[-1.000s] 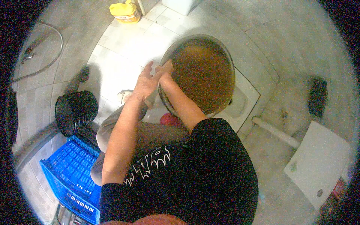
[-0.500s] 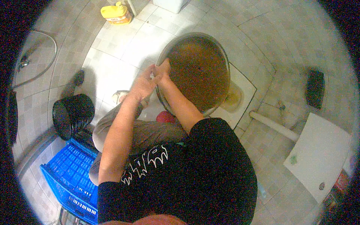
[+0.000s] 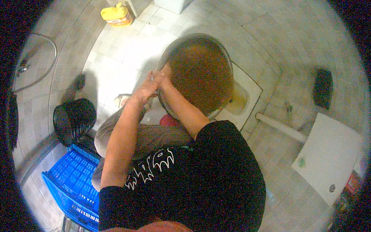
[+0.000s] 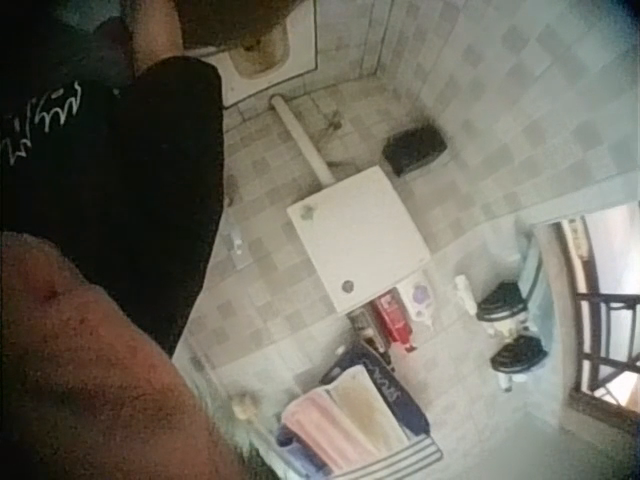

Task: The person washes several black plates and items in a large basin of soapy water using a steel wool scrubber, then rinses their hands.

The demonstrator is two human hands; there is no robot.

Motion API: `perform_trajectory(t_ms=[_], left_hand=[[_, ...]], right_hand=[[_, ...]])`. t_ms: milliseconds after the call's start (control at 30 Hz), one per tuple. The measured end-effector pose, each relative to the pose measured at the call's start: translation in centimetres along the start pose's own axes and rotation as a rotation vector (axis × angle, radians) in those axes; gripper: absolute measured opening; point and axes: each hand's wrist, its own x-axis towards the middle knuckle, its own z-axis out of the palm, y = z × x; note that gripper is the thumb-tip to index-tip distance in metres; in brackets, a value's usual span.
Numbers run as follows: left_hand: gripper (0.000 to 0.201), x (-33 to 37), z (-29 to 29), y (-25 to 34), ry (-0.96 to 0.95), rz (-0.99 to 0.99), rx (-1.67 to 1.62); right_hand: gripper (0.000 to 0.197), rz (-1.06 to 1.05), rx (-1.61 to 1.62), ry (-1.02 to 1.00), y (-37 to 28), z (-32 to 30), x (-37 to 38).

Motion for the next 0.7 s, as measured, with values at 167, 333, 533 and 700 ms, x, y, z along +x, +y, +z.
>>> perform_trajectory(t_ms=[167, 333, 533, 700], left_hand=[[0.107, 0.5, -0.6, -0.3, 0.039, 0.018, 0.028], [0.104, 0.8, -0.4, -1.2, 0.108, 0.078, -0.018], [0.073, -0.7, 0.4, 0.6, 0.097, 0.031, -0.1], [0.073, -0.3, 0.2, 0.1, 0.093, 0.059, -0.113]], right_hand=[[0.064, 0.03, 0.15, -0.028, -1.0, 0.2, -0.7], [0.057, -0.073, 0.085, 0.01, -0.4, 1.0, -0.3], [0.048, -0.003, 0.137, 0.003, -2.3, -0.8, -2.0], [0.042, -0.005, 0.248, -0.011, -1.8, -0.5, -1.2]])
